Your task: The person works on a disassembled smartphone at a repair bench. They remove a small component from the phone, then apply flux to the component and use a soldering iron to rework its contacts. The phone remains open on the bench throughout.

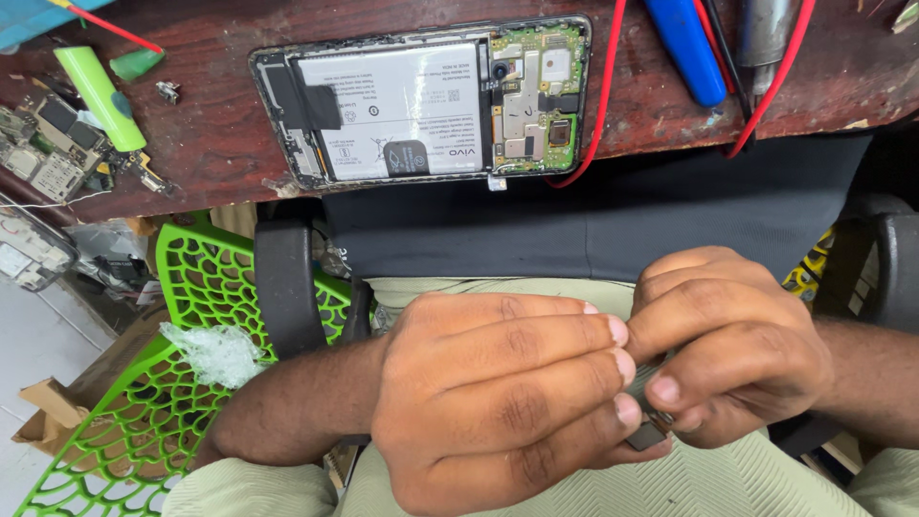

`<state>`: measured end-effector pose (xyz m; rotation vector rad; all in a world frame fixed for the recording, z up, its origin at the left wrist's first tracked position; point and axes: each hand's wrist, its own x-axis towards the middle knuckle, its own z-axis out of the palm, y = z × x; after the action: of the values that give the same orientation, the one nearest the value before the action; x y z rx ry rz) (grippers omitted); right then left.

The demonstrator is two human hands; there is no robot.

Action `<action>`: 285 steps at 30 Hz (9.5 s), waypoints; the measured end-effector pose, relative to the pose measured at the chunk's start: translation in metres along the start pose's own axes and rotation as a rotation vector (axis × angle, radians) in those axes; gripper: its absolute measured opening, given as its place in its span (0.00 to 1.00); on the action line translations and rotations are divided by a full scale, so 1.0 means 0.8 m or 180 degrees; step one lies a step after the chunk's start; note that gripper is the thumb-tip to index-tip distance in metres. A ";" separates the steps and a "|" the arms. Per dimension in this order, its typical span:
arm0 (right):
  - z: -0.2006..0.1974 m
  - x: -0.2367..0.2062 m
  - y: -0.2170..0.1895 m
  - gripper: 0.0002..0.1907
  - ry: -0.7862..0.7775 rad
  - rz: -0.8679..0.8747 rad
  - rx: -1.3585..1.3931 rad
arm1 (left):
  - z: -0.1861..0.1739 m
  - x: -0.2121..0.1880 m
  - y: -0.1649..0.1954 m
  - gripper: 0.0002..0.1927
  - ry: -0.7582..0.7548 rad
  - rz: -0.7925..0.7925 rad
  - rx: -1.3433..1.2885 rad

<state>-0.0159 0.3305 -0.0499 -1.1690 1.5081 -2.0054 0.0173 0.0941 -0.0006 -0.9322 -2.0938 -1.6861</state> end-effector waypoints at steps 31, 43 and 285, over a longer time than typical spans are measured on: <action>-0.002 0.001 0.003 0.11 0.0013 -0.0007 -0.0022 | -0.007 -0.002 -0.001 0.11 -0.0150 0.0011 0.0116; -0.003 0.007 -0.004 0.11 0.0002 -0.0052 -0.0039 | -0.006 0.006 -0.001 0.11 -0.0135 0.0032 0.0073; -0.050 -0.042 -0.046 0.05 -0.0568 0.2515 0.2164 | 0.051 -0.048 0.069 0.40 -0.0705 -0.3513 -0.2920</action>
<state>-0.0212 0.3923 -0.0324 -0.3624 0.8593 -1.5775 0.0881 0.1274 0.0072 0.0161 -2.0524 -3.3793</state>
